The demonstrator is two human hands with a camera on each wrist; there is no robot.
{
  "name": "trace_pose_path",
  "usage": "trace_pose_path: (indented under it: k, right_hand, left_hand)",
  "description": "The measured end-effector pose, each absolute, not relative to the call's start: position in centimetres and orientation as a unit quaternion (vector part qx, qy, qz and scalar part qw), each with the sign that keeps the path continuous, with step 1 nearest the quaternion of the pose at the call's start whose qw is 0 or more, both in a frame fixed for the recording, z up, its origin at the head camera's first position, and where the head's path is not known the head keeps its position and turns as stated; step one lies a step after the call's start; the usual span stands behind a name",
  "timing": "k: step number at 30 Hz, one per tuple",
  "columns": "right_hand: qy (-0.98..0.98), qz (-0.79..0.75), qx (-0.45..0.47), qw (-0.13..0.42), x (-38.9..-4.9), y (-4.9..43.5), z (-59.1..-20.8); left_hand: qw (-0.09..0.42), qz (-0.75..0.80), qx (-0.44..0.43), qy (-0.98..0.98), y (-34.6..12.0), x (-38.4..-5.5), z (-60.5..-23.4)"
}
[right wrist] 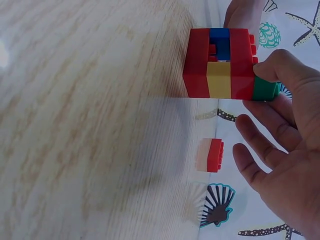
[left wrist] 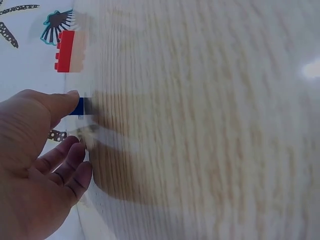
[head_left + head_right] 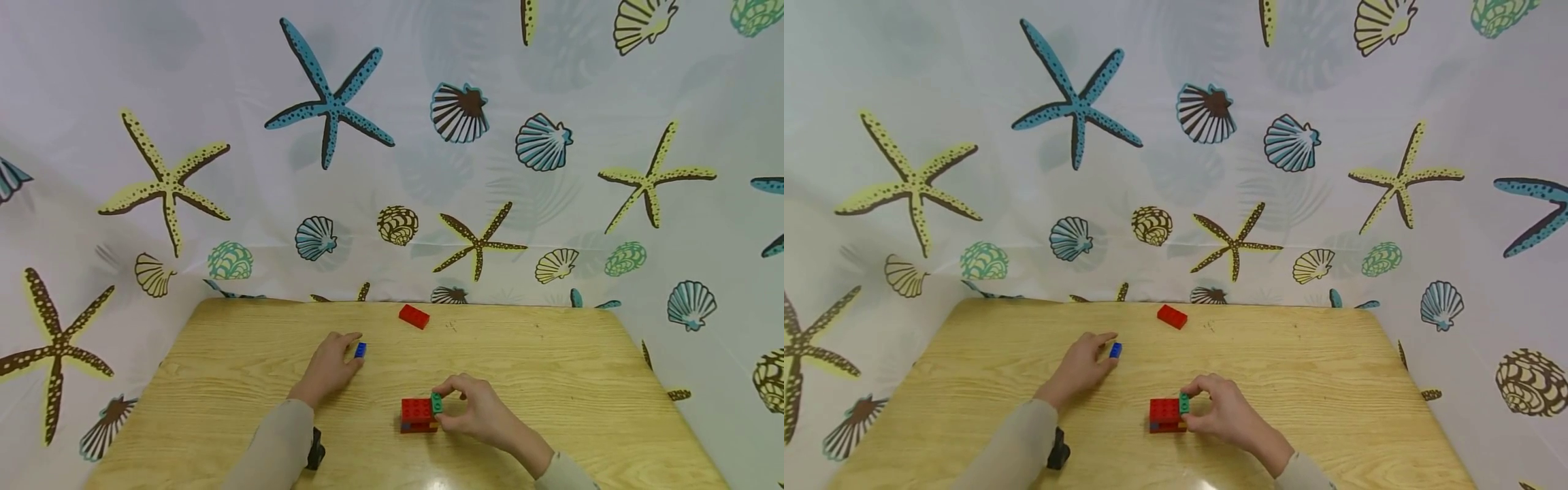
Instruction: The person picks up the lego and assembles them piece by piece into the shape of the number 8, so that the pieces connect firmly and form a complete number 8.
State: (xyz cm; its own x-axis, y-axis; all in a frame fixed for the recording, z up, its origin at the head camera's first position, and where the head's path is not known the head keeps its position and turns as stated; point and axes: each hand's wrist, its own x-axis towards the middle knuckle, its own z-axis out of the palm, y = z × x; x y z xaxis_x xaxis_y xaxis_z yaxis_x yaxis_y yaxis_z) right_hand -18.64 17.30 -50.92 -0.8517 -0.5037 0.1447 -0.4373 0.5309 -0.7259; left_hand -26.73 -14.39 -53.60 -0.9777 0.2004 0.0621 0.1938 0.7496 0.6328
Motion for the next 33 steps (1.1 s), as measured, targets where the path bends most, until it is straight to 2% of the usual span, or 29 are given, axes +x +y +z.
trace_pose_path:
  k: [19,27,33]
  right_hand:
    - [0.873,-0.403,-0.269,0.051,-18.7,17.4,-51.2]
    - [0.874,-0.4,-0.273,0.044,-18.7,17.4,-51.2]
    - [0.874,-0.402,-0.27,0.049,-18.6,17.4,-51.1]
  left_hand:
    - [-0.002,0.329,0.104,0.938,-14.4,-27.0,-53.8]
    - [0.009,0.367,0.1,0.925,-14.4,-26.2,-53.5]
    - [-0.002,0.388,0.108,0.915,-14.1,-25.6,-53.2]
